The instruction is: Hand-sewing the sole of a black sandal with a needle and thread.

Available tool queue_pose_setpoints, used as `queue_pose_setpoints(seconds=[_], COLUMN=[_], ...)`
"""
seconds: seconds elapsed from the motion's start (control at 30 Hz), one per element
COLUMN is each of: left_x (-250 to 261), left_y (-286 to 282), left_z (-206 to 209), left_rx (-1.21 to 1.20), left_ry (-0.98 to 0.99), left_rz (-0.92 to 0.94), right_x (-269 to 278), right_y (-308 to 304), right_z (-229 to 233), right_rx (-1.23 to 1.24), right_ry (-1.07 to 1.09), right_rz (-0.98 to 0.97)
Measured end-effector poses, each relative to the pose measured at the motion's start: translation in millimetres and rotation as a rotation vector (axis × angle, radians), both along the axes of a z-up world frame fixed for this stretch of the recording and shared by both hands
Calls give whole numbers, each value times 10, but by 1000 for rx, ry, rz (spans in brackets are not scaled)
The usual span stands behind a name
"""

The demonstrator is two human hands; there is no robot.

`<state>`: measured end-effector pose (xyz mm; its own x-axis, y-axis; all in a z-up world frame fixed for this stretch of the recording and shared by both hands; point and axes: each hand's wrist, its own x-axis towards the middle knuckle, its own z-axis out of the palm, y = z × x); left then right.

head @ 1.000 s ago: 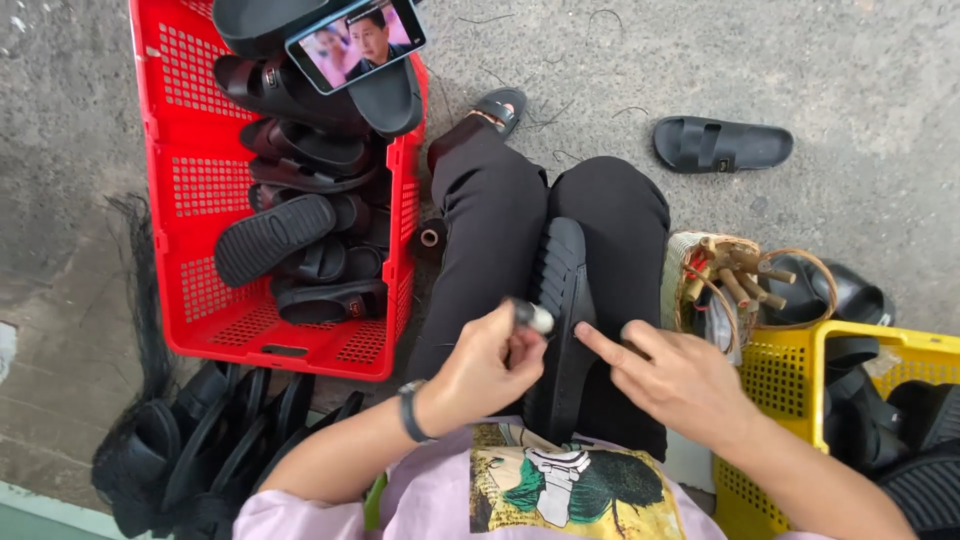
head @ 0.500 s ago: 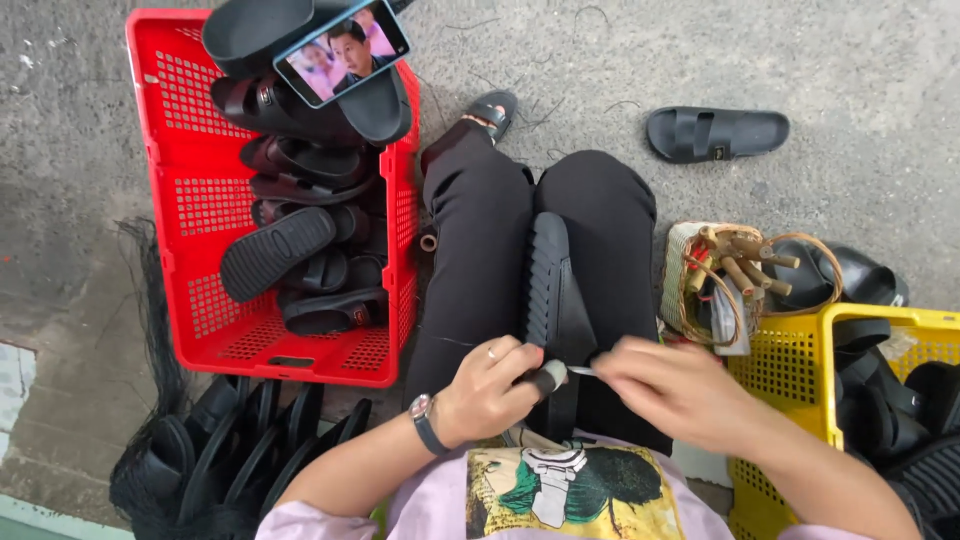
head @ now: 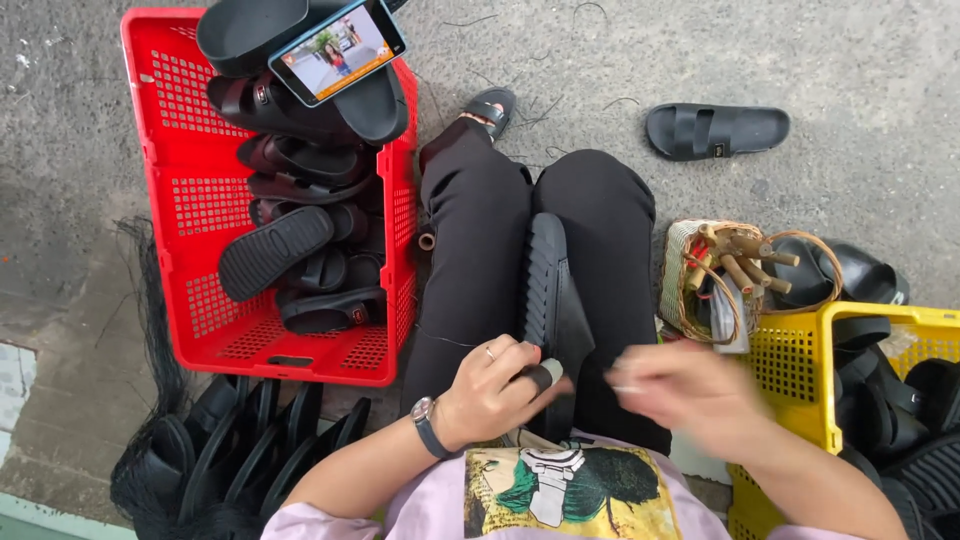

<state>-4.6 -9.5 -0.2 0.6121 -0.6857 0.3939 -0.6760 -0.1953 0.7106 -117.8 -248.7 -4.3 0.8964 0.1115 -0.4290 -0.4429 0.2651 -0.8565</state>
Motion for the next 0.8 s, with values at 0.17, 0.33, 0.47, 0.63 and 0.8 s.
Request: queue_pose_setpoints(seconds=[0.17, 0.33, 0.47, 0.63, 0.8], left_x=[79, 190, 443, 818, 1044], left_y=[52, 59, 64, -92, -510], left_z=[-46, 91, 158, 146, -451], left_rx=[131, 458, 13, -349, -700], left_ry=[125, 147, 773, 1134, 1263], left_rz=[105, 104, -125, -402, 85], right_x=[438, 520, 434, 558, 742], right_y=[-85, 206, 222, 189, 288], right_z=[201, 110, 142, 224, -81], right_rx=[-76, -1026, -773, -612, -475], right_ry=[-393, -572, -398, -219, -347], right_rz=[-271, 416, 296, 253, 71])
